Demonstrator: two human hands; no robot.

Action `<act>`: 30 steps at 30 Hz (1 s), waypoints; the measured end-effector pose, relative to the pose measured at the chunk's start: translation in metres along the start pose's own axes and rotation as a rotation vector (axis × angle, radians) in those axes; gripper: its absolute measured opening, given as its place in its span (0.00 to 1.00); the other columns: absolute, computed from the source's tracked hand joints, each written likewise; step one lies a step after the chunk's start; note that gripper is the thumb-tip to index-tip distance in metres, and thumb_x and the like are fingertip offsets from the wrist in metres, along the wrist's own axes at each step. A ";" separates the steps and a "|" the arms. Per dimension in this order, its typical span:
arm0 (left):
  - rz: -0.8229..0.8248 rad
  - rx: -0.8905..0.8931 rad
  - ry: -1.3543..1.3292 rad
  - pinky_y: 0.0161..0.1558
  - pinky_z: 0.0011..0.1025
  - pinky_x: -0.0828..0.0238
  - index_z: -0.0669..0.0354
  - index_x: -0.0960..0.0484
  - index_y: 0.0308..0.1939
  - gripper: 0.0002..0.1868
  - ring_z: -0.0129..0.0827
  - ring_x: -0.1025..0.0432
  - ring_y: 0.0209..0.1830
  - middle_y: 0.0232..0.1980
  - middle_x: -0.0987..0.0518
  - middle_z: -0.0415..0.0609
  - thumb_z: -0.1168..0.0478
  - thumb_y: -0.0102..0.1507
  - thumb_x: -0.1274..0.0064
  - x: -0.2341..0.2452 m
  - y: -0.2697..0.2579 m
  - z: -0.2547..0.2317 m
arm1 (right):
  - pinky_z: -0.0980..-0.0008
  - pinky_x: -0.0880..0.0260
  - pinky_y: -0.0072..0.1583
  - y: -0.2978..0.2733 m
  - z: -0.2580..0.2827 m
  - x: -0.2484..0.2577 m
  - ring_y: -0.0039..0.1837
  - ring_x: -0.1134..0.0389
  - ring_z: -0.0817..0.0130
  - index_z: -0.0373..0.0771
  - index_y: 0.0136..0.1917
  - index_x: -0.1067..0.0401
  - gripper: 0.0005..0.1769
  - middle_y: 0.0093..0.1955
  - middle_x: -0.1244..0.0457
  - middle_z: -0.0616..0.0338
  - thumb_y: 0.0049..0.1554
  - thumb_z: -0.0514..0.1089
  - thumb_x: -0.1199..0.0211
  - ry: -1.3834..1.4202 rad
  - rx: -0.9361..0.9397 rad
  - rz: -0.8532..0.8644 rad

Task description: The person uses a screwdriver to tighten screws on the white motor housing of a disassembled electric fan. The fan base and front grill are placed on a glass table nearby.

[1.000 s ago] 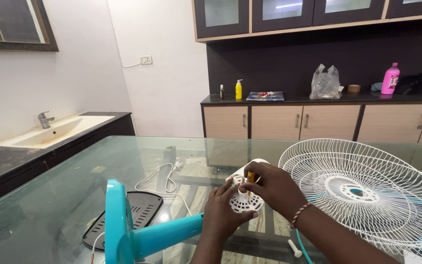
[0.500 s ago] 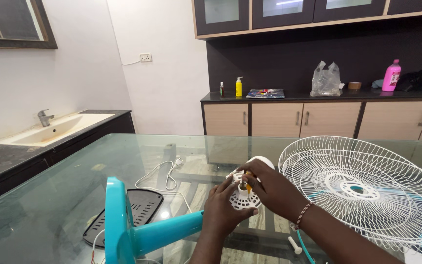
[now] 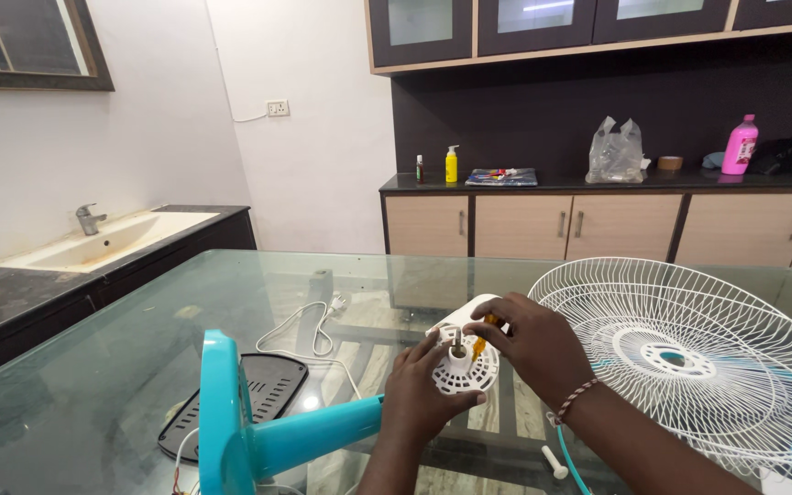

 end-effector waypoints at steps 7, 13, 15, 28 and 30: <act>0.046 0.049 0.125 0.75 0.54 0.64 0.45 0.37 0.76 0.62 0.49 0.55 0.81 0.82 0.46 0.47 0.40 0.42 0.23 0.006 -0.008 -0.012 | 0.68 0.24 0.37 -0.047 -0.045 -0.013 0.33 0.26 0.67 0.38 0.54 0.28 0.20 0.39 0.31 0.56 0.60 0.56 0.41 0.472 -0.316 -0.287; -0.280 -0.101 0.114 0.73 0.57 0.65 0.51 0.41 0.75 0.53 0.53 0.53 0.79 0.78 0.43 0.56 0.52 0.49 0.29 0.009 -0.050 -0.018 | 0.62 0.32 0.32 -0.112 -0.095 -0.078 0.25 0.35 0.64 0.35 0.54 0.34 0.21 0.26 0.37 0.49 0.64 0.57 0.46 0.779 -0.644 -0.298; -0.368 -0.071 0.067 0.71 0.56 0.57 0.52 0.36 0.71 0.45 0.53 0.47 0.74 0.72 0.36 0.55 0.59 0.51 0.33 0.004 -0.069 -0.008 | 0.61 0.30 0.31 -0.125 -0.105 -0.100 0.25 0.34 0.63 0.33 0.52 0.34 0.22 0.25 0.37 0.48 0.63 0.56 0.42 0.838 -0.657 -0.266; -0.155 -0.132 -0.038 0.50 0.47 0.31 0.57 0.16 0.45 0.10 0.52 0.26 0.47 0.46 0.20 0.51 0.64 0.60 0.43 -0.027 -0.113 0.004 | 0.69 0.25 0.37 -0.153 -0.085 -0.122 0.32 0.27 0.70 0.32 0.43 0.29 0.14 0.31 0.31 0.53 0.54 0.45 0.29 0.734 -0.600 -0.070; -0.144 -0.130 -0.026 0.50 0.46 0.31 0.57 0.15 0.42 0.07 0.52 0.26 0.47 0.45 0.20 0.51 0.65 0.61 0.45 -0.026 -0.113 0.000 | 0.70 0.25 0.37 -0.152 -0.080 -0.121 0.33 0.28 0.71 0.32 0.43 0.27 0.14 0.32 0.31 0.55 0.53 0.44 0.28 0.758 -0.595 -0.037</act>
Point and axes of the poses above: each hand's wrist, its own y-axis towards the middle knuckle, its own x-axis out of the back of the hand, z = x × y, the point moved 5 cm from there along y, towards the middle knuckle
